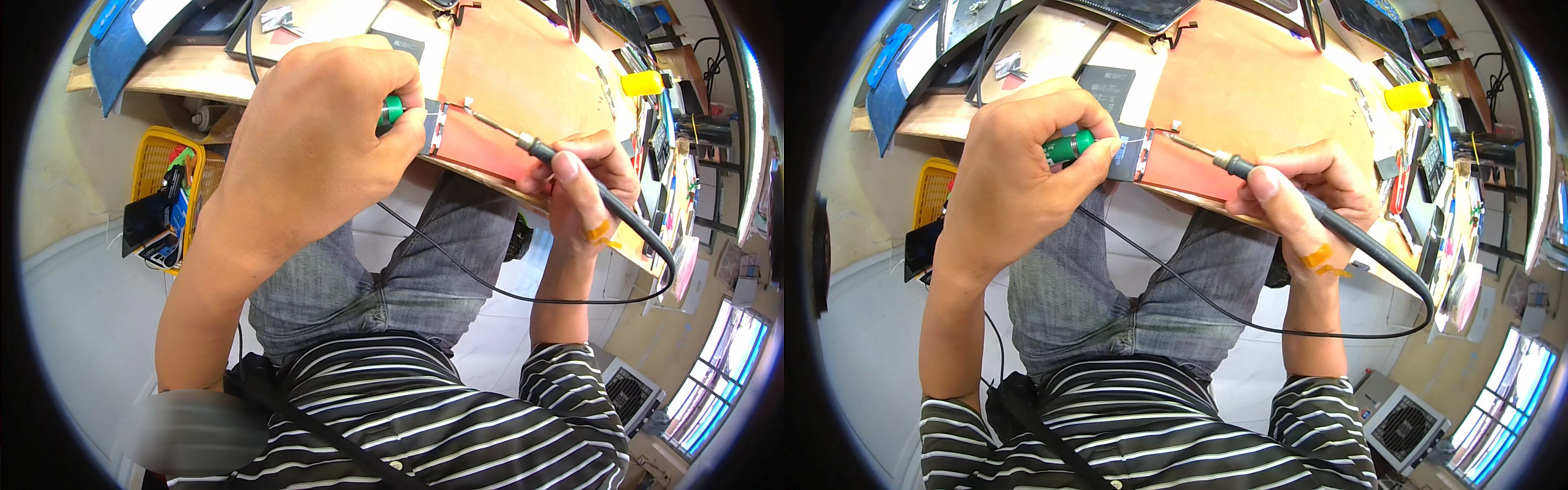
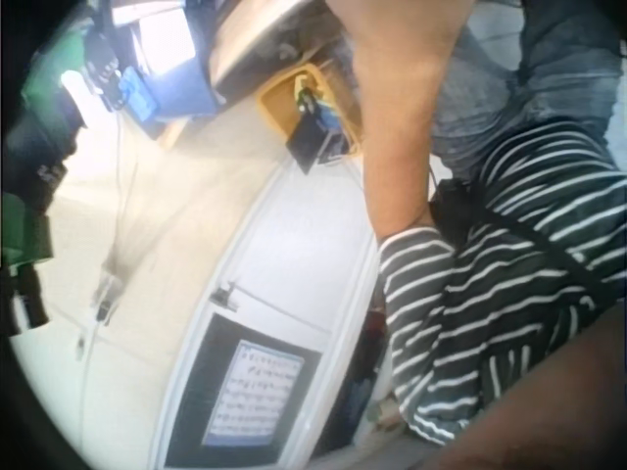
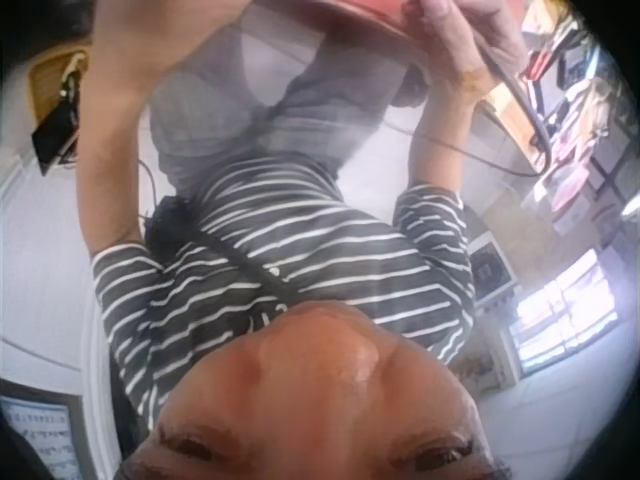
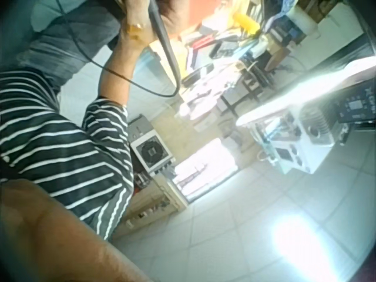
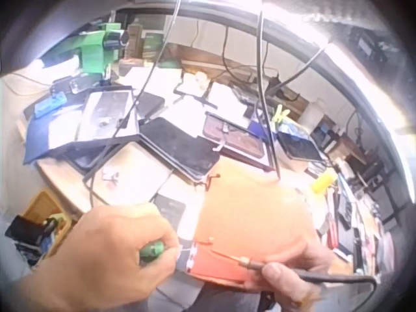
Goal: The person works at a cluttered electronics repair bench, handling a small black rectangular device. They open a drawer to retrieve soldering supplies, then use a soldering iron and solder wire to solder a connector on the device. After soldering, they place the iron back and inspect the device.
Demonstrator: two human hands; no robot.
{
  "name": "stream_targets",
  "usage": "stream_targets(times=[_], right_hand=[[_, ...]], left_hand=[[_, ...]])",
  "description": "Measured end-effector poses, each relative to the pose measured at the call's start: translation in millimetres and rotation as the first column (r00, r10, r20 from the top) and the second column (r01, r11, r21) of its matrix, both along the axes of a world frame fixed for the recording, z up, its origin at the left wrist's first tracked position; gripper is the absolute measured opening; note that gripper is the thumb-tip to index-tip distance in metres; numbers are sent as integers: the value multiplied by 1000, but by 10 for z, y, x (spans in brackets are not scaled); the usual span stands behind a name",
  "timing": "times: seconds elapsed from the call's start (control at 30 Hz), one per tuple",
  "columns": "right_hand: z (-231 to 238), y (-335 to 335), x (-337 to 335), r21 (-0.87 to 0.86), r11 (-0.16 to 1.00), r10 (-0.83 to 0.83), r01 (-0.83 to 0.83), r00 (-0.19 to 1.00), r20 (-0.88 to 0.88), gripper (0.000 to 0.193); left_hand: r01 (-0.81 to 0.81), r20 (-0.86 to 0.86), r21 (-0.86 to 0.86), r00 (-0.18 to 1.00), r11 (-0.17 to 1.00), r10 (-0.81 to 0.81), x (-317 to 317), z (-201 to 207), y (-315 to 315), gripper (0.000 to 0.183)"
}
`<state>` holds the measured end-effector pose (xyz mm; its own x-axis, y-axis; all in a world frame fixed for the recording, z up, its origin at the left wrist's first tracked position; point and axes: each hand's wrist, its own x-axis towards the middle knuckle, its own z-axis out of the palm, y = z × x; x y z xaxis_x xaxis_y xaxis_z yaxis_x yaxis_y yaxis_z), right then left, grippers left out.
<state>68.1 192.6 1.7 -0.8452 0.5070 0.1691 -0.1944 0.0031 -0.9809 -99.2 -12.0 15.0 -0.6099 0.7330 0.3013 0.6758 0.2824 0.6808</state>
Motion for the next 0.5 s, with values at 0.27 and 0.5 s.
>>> stream_targets(times=[0.27, 0.5], right_hand=[[31, -59, -30, 122, 992, 3, -13, 996, 86, 15], [2, -43, -56, 119, 991, 57, -65, 996, 68, 18]], left_hand=[[9, 30, -34, 1000, 999, -8, -30, 4, 19, 9], [2, 59, -43, 998, 999, 0, -29, 11, -3, 9]])
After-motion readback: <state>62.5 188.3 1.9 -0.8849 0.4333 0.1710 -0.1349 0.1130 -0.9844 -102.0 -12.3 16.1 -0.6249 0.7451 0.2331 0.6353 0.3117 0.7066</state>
